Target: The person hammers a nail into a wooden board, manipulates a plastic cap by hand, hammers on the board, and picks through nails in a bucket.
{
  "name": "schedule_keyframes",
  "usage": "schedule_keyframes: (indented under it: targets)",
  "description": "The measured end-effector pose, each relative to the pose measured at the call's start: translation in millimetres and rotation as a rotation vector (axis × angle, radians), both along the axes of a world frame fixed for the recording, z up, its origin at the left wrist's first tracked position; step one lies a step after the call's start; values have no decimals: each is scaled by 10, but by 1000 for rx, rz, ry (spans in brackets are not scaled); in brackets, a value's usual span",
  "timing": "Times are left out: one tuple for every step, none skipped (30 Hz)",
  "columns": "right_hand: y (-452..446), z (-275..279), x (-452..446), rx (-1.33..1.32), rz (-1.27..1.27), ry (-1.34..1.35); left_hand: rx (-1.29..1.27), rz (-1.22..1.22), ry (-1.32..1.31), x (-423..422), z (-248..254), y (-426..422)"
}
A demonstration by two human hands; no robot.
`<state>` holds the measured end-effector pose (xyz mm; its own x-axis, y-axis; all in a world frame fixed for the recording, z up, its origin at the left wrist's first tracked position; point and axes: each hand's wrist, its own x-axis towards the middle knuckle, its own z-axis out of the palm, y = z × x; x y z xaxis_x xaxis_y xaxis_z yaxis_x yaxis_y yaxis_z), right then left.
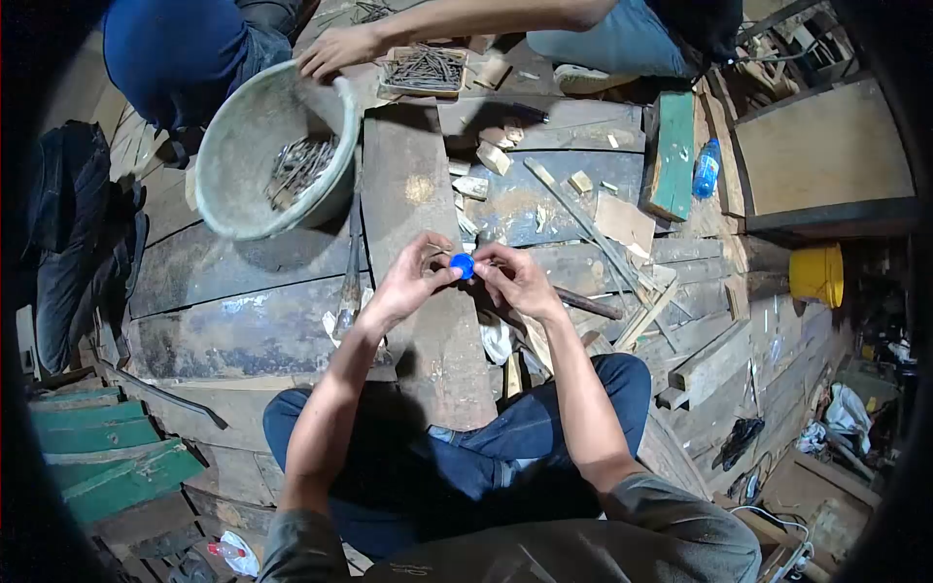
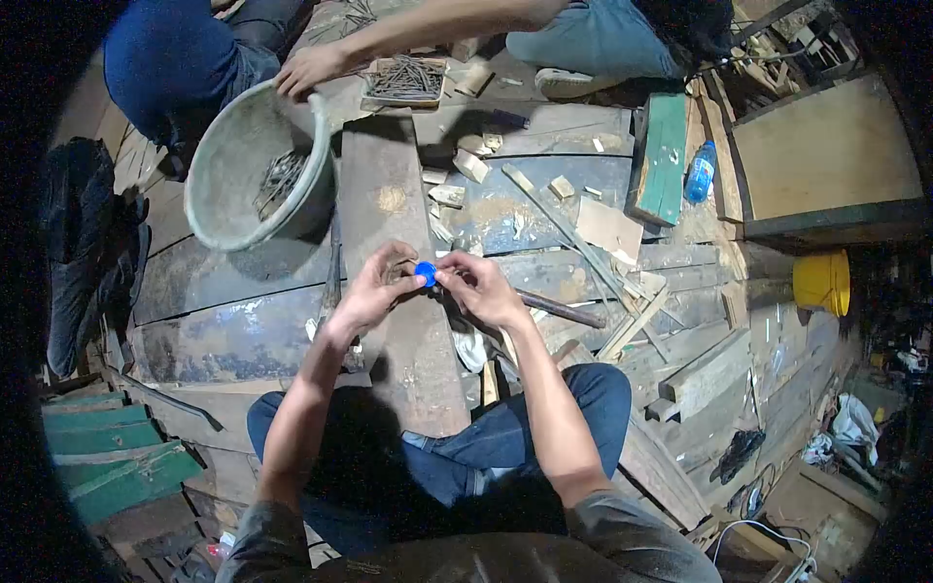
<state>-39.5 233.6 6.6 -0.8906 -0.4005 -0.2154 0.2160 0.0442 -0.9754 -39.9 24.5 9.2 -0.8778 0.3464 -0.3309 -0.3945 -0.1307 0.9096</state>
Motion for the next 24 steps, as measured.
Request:
schedule_keyframes:
  targets:
    - [2,-15,-2,38,21,-27,-43,-21,48,-10,-12,-5]
    - [2,-29,7,6,15,-35,-86,-42,94,-18,-44,-9]
    - [-9,-1,-5,1,11,-33,-128,-62,141,-27,-59,-10]
    - [-11,21,-9,-3,9,-34,-98,-35,147,-25,-77,-1]
    - [-9,30,6,-7,6,-40,-114,-20,129,-8,-98,-6]
    - [-5,24,7,22,12,-34,-130,-7,111,-4,-24,6]
    - [-3,19,12,31,18,-32,-147,6,94,-3,16,13]
    - [-1,15,7,41,24,-27,-200,21,168,-2,-37,16]
    - [-4,18,2,51,29,-22,-230,20,176,-2,-31,16]
    - [-11,32,6,73,30,-36,-260,18,183,5,-23,19]
    - [-14,24,12,83,27,-31,-290,16,193,4,-14,24]
    - [-13,6,21,92,23,-23,-330,21,246,10,-30,22]
    - [-16,-8,19,102,20,-11,-369,27,303,19,-60,16]
    - [-27,-14,22,92,12,44,-409,38,365,8,-76,19]
    - [-12,-7,14,115,40,0,-413,38,368,19,-84,34]
    - [-4,9,16,54,32,-38,-420,49,373,24,-88,42]
    - [-17,28,3,-12,28,-71,-434,64,382,9,-83,23]
    - [-19,29,-3,13,43,-61,-451,56,369,11,-19,21]
    - [-15,15,-16,46,57,-32,-415,43,406,2,-47,14]
    - [-9,5,-14,18,52,-65,-418,44,404,3,-69,10]
    - [-15,19,-1,-10,46,-100,-420,42,401,19,-48,15]
    - [-11,36,-1,-9,60,-75,-519,70,477,43,5,24]
    - [-8,-8,-9,-32,56,-107,-500,39,442,35,21,9]
    - [-11,0,-2,-38,56,-128,-529,48,500,39,28,2]
